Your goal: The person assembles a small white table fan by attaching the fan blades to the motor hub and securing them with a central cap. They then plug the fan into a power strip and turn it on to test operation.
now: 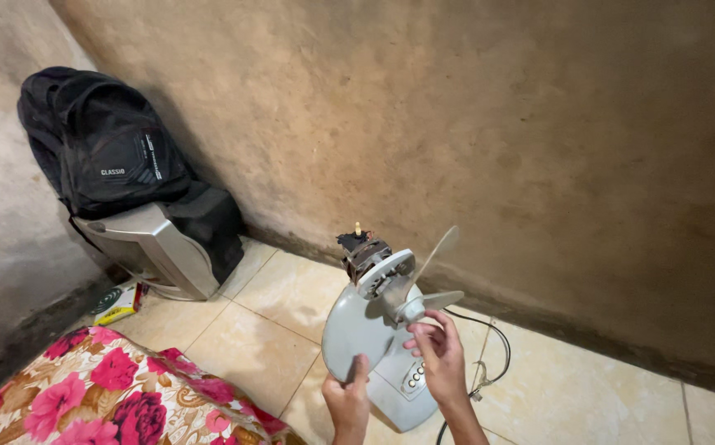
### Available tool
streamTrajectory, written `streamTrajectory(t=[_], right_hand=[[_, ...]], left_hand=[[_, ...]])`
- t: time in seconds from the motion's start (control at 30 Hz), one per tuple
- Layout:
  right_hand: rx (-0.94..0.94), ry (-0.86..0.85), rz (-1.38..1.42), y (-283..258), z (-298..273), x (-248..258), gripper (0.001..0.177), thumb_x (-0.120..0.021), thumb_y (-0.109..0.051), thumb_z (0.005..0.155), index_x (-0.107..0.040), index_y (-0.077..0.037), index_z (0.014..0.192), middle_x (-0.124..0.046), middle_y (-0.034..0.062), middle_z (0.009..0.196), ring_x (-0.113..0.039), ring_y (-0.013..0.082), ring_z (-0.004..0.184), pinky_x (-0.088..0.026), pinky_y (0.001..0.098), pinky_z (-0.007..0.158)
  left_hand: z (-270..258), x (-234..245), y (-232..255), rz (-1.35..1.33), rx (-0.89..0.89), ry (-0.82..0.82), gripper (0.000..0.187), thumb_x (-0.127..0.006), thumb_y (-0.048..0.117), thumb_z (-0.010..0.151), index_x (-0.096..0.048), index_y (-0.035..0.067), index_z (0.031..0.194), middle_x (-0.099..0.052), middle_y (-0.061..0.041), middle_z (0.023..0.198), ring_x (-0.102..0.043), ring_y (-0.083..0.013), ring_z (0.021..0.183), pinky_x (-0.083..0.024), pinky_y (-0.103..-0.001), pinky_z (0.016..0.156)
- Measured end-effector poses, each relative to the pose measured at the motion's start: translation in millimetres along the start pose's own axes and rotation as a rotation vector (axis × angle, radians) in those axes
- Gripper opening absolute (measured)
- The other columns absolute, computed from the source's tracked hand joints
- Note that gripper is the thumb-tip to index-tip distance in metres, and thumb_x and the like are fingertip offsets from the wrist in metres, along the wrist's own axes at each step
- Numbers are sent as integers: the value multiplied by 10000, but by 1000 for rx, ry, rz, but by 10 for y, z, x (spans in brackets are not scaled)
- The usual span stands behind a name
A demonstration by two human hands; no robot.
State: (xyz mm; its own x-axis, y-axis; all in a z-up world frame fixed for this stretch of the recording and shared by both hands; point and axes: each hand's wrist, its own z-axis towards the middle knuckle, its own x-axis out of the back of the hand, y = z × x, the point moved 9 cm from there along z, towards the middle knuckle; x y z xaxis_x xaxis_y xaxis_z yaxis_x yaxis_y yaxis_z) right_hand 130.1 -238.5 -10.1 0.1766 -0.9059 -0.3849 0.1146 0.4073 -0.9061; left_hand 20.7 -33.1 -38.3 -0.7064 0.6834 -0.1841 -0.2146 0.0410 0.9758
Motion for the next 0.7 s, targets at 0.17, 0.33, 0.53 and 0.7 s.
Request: streamTrajectory(t=[0.17, 0.33, 0.53, 0.7], right_hand=[[-23, 68, 20, -213, 28, -184, 432, -674, -190, 934, -481, -27, 1284, -744, 149, 917, -699, 162, 697, -536, 266, 632], [-27, 179, -31, -324, 96, -130, 443, -692, -268, 927, -525, -42, 1270, -673, 61, 815, -636, 125, 628, -497, 253, 560], [-56, 215, -73, -369, 177, -83, 421, -699, -325, 925, -580, -26, 1197, -649, 49, 768, -593, 103, 568, -457, 262, 493], [-58, 228, -95, -408, 235, -70, 386, -712, -326, 917, -589, -29, 1131, -656, 58, 755, -604, 120, 548, -507, 275, 494]], left_hand=[[-77, -48, 15, 50, 73, -13, 407, -706, 290, 920, -758, -113, 942, -760, -113, 806, -666, -154, 639, -543, -312, 606], [-184, -151, -149, 157, 80, -110, 421, -692, 307, 933, -773, -106, 950, -764, -120, 787, -681, -155, 651, -580, -308, 612], [-138, -148, -735, 224, 166, -201, 381, -675, 320, 925, -788, -30, 1026, -830, -102, 883, -765, -145, 772, -599, -313, 631], [-29, -173, -1163, 245, 320, -283, 380, -613, 313, 936, -730, 63, 1197, -851, -50, 1018, -808, -158, 920, -606, -340, 686]])
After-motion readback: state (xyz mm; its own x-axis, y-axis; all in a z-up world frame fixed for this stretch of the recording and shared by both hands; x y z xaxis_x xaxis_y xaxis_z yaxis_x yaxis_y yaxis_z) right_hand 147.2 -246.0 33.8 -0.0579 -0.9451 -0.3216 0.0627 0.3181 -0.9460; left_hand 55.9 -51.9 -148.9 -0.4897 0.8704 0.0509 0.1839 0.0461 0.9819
